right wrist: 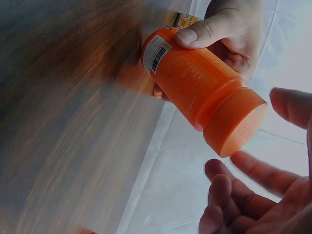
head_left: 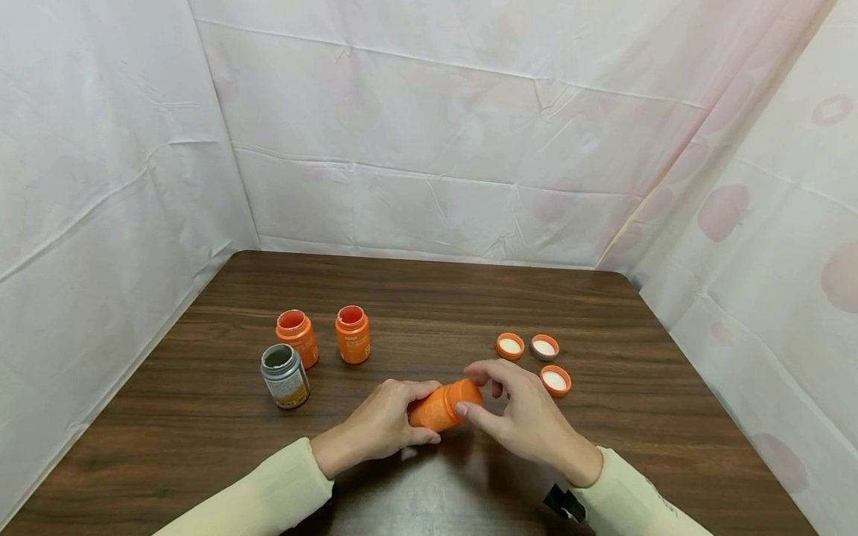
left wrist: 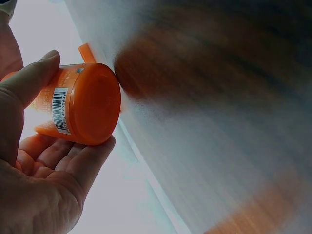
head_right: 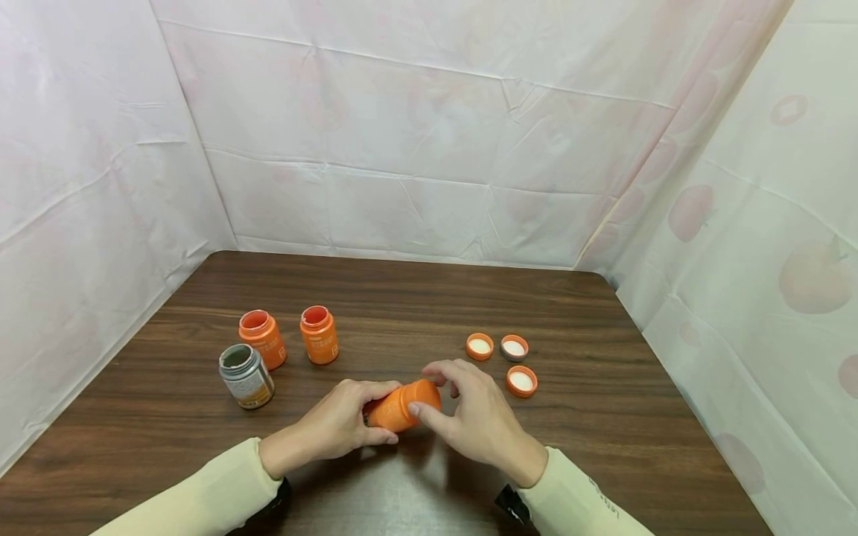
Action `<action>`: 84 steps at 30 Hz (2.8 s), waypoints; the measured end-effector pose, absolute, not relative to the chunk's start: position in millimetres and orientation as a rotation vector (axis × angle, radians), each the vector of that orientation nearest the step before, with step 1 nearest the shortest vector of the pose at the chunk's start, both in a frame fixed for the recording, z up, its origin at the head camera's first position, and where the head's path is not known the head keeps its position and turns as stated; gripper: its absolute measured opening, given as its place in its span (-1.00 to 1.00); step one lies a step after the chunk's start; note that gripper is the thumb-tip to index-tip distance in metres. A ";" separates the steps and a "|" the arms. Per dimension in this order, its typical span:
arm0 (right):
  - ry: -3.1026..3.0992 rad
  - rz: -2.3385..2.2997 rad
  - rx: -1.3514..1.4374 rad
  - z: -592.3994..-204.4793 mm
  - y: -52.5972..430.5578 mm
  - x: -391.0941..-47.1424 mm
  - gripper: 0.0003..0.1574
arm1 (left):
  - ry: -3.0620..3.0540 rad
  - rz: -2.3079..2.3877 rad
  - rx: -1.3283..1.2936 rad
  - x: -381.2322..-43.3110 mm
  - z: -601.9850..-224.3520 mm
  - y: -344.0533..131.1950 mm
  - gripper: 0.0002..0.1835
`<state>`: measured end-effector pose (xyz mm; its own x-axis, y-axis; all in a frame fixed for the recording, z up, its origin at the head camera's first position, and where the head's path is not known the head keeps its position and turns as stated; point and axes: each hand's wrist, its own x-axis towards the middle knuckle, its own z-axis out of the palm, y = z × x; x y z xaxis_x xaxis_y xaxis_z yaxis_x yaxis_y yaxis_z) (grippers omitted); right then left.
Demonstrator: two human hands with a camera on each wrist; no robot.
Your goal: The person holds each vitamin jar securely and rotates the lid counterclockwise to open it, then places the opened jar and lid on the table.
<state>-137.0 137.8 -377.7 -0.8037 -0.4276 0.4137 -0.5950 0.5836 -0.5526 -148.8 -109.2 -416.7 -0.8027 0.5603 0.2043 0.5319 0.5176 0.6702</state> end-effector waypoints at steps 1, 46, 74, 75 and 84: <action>-2.604 1.026 0.809 -377.7 137.5 -136.9 -0.54 | 2.705 1.173 0.973 -148.8 -416.8 -109.3 -0.43; -2.555 1.044 1.057 -375.0 140.2 -136.2 -0.28 | 2.693 1.161 0.988 -149.0 -415.6 -109.5 -0.41; -2.626 1.007 0.891 -372.0 138.8 -137.3 -0.44 | 2.703 1.152 0.977 -148.9 -415.7 -109.0 -0.41; -2.641 1.006 0.885 -371.7 138.9 -137.3 -0.42 | 2.702 1.152 0.978 -149.0 -415.8 -109.0 -0.41; -2.648 0.922 1.003 -371.1 138.4 -138.5 -0.34 | 2.695 1.150 0.980 -148.6 -415.2 -108.9 -0.43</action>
<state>-138.5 138.4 -371.1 -0.7610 -0.5447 0.3524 -0.6458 0.5839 -0.4919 -148.6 -108.9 -415.2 -0.7976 0.5723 0.1904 0.5334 0.5220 0.6655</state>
